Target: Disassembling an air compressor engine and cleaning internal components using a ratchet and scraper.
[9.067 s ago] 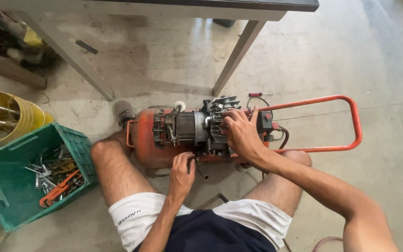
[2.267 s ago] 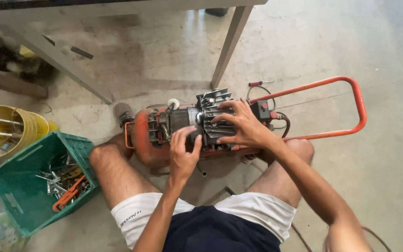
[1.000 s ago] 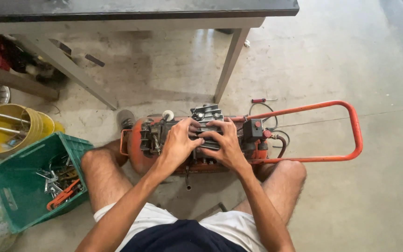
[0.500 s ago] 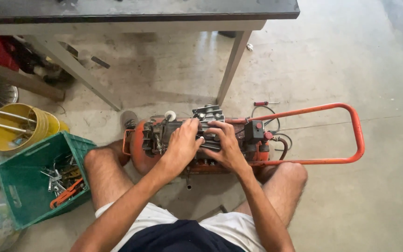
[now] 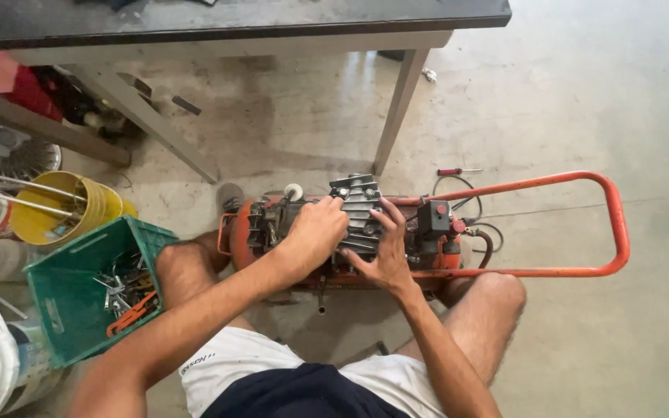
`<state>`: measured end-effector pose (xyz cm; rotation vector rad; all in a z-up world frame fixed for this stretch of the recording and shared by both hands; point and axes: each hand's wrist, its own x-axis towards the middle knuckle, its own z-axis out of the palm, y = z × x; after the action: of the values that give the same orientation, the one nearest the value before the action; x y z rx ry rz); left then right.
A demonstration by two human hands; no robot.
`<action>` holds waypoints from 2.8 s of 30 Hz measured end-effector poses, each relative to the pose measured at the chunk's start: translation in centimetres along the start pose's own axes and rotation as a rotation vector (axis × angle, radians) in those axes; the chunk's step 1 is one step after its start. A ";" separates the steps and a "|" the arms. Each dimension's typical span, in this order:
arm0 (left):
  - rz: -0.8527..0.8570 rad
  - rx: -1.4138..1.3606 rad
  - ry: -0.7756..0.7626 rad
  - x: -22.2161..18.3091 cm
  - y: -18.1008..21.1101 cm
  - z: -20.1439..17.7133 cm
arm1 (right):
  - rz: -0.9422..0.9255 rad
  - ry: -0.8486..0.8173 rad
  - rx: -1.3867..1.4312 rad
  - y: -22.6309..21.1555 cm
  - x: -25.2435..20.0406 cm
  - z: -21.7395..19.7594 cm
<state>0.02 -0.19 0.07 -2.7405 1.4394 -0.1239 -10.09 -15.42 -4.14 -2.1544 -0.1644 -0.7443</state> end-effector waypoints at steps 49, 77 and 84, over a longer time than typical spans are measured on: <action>0.033 -0.246 -0.124 0.9 -2.5 -2.7 | -0.011 -0.036 0.080 0.9 0.6 -0.2; -0.004 -0.428 -0.380 2.9 -2.1 -3.8 | -0.003 -0.033 0.095 1.9 0.0 -2.2; 0.011 -0.311 -0.346 2.5 -3.1 -4.5 | 0.071 0.020 0.173 1.2 0.9 -3.1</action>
<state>3.59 -0.51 4.91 -2.7907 1.4761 0.5919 -10.32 -18.66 -2.91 -1.9785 -0.1363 -0.6852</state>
